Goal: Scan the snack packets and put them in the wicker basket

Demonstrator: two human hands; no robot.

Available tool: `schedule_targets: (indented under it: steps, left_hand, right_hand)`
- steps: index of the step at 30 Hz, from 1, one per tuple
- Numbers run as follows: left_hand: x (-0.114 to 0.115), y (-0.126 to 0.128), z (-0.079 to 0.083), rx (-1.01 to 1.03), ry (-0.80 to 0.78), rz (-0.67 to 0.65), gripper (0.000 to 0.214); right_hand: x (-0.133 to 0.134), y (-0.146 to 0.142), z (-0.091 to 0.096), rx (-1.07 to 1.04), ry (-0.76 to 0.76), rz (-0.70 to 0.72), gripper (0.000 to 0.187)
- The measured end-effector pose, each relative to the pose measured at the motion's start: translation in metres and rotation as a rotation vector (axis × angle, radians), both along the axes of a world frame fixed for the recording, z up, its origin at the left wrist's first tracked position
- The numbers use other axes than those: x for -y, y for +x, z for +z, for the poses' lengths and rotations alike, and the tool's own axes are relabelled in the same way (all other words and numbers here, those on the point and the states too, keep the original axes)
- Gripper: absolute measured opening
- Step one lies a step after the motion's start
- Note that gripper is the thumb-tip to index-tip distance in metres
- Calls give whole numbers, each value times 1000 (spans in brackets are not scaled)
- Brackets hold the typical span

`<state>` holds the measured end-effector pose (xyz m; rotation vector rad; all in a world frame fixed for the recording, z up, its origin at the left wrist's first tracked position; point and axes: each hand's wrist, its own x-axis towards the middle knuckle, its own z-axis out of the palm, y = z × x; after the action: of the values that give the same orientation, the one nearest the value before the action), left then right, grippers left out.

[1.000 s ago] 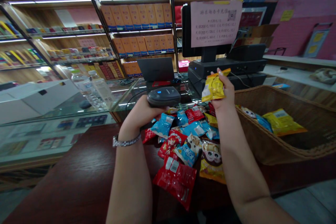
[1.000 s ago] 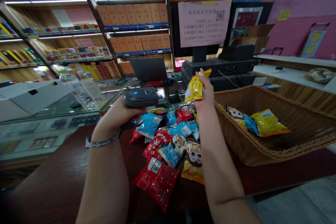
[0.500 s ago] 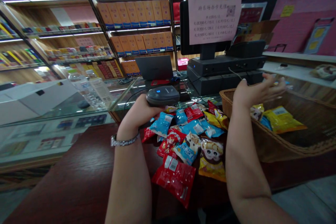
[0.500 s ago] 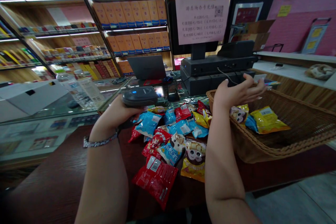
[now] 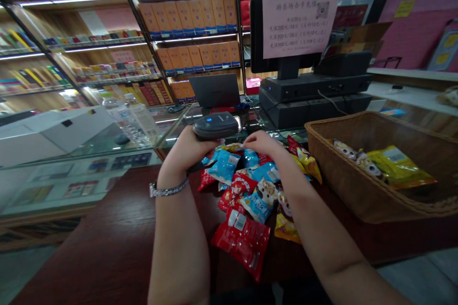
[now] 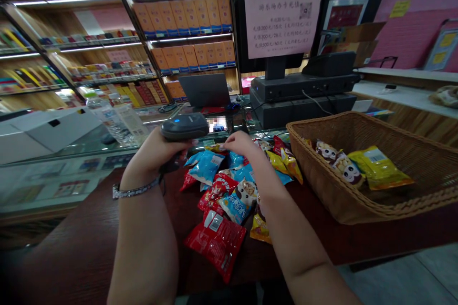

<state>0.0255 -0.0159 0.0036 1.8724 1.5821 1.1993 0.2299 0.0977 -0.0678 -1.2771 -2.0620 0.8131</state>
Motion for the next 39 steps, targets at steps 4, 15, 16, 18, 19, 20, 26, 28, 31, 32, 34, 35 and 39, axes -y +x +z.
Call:
schedule_targets:
  steps: [4,15,16,18,19,20,26,28,31,32,34,35,39]
  left_hand:
    - [-2,-7,-2,-3,11,9,22]
    - [1,-14,0,42,27,15,16]
    - [1,-14,0,41,27,9,17]
    - [1,-16,0,25,24,-3,20]
    - [1,-16,0,17,22,-5,21]
    - [0,-16,0,13,20,-5,21]
    - [0,-15,-1,53,23,4,9]
    - [-1,-15,-2,58,27,-4,10]
    - [-2,-16,-2,50,20,-5,13]
    - [-2,-16,-2,44,19,-6,14]
    - [-2,-16,-1,36,22,-15,13]
    - [-2,-15,0,35,22,-21,13]
    - [-1,-13,0,33,17,-19,17]
  right_hand:
    - [2,-33,-25,229,-84,-26,30]
    - [-10,-46,-59,37,-296,-27,15]
    - [-9,-45,-58,38,-314,-24,15]
    - [-8,-44,-56,36,-345,-16,17]
    - [-7,-44,-55,33,-358,-9,19]
    - [-6,-45,-55,28,-371,-2,21]
    - [-8,-52,-64,88,-278,-28,28]
    - [-10,-53,-68,85,-268,-23,26]
    - [-12,-51,-69,81,-297,13,27]
    - [-11,-50,-68,75,-307,30,28]
    - [-10,-48,-66,9,-360,66,27]
    - [-9,-47,-65,-56,-423,88,25]
    - [-4,-46,-56,-393,-709,129,12]
